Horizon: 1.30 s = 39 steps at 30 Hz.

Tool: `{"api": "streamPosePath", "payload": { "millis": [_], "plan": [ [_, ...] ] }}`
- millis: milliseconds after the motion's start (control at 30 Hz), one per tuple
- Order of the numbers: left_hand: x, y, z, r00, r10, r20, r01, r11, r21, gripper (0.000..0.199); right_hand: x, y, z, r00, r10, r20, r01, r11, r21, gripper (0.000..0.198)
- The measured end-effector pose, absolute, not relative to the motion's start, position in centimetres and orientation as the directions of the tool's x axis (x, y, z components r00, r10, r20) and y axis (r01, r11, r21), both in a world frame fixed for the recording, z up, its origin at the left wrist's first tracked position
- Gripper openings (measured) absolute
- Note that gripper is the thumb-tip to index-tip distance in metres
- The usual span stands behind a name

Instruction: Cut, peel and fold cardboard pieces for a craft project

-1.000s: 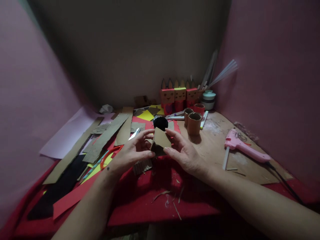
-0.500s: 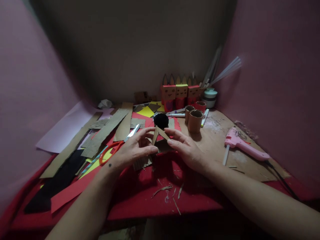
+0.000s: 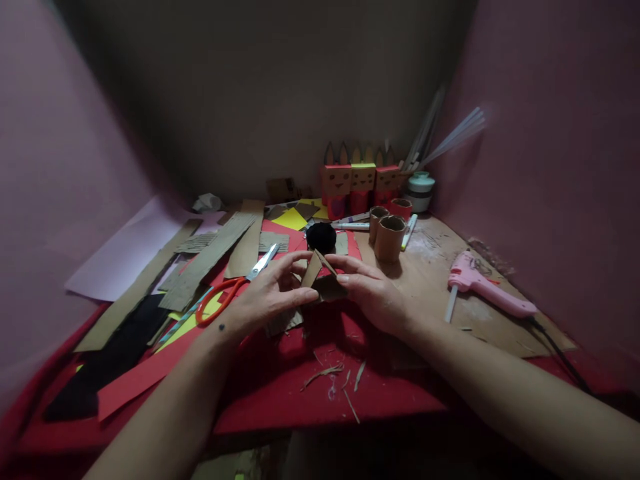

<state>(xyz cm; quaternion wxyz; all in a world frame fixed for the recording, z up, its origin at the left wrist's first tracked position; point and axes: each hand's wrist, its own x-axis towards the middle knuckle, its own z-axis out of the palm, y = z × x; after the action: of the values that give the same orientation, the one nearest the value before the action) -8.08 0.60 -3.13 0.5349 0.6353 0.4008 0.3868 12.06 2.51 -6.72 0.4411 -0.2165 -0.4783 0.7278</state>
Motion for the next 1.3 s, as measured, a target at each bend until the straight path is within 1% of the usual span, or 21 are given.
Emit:
{"api": "streamPosePath", "payload": {
  "millis": [133,267,433,567,667,800,900,1000,1067,1133,1200,1233,1300],
  "plan": [
    [-8.0,0.7,-3.2,0.376,0.923,0.081,0.11,-0.131,0.985,0.055,12.0,2.6,-6.8,-0.52,0.85,0.086,-0.438,-0.179,-0.881,0.04],
    [-8.1,0.7,-3.4,0.383,0.922,0.064,0.129,-0.122,0.984,0.058,12.0,2.5,-6.6,-0.52,0.851,0.075,-0.437,-0.19,-0.879,0.039],
    [-8.2,0.8,-3.3,0.36,0.931,0.058,0.214,-0.143,0.966,0.059,12.0,2.4,-6.3,-0.51,0.858,0.062,-0.438,-0.196,-0.877,0.033],
    [-8.1,0.8,-3.2,0.373,0.925,0.077,0.247,-0.179,0.952,0.055,11.9,2.3,-5.9,-0.507,0.862,0.024,-0.452,-0.242,-0.858,0.035],
    [-8.2,1.0,-3.3,0.408,0.908,0.097,0.24,-0.209,0.948,0.054,11.8,2.3,-5.8,-0.465,0.885,-0.009,-0.441,-0.24,-0.865,0.035],
    [-8.4,1.0,-3.7,0.414,0.904,0.103,0.232,-0.214,0.949,0.059,11.8,2.4,-5.8,-0.406,0.911,-0.068,-0.417,-0.251,-0.873,0.033],
    [-8.5,0.8,-3.7,0.437,0.892,0.114,0.148,-0.196,0.969,0.062,11.8,2.5,-6.1,-0.388,0.916,-0.099,-0.398,-0.263,-0.879,0.031],
    [-8.6,0.5,-3.3,0.426,0.898,0.108,0.079,-0.156,0.985,0.058,11.9,2.5,-6.5,-0.418,0.902,-0.108,-0.351,-0.27,-0.896,0.03],
    [-8.9,0.4,-3.0,0.351,0.93,0.11,0.082,-0.148,0.986,0.057,11.9,2.4,-6.6,-0.466,0.877,-0.119,-0.341,-0.302,-0.89,0.028],
    [-9.4,0.5,-2.5,0.2,0.97,0.136,0.058,-0.151,0.987,0.056,11.9,2.4,-6.7,-0.477,0.873,-0.107,-0.361,-0.305,-0.881,0.027],
    [-10.0,0.7,-2.1,-0.02,0.988,0.155,0.038,-0.154,0.987,0.05,11.9,2.4,-6.8,-0.455,0.886,-0.089,-0.37,-0.279,-0.886,0.026],
    [-10.3,0.8,-1.9,-0.14,0.977,0.159,0.067,-0.151,0.986,0.045,11.9,2.5,-6.8,-0.437,0.895,-0.089,-0.361,-0.266,-0.894,0.025],
    [-11.0,1.1,-1.8,-0.337,0.925,0.176,0.196,-0.114,0.974,0.037,11.8,2.4,-6.7,-0.402,0.91,-0.106,-0.319,-0.248,-0.915,0.024]
  ]
}}
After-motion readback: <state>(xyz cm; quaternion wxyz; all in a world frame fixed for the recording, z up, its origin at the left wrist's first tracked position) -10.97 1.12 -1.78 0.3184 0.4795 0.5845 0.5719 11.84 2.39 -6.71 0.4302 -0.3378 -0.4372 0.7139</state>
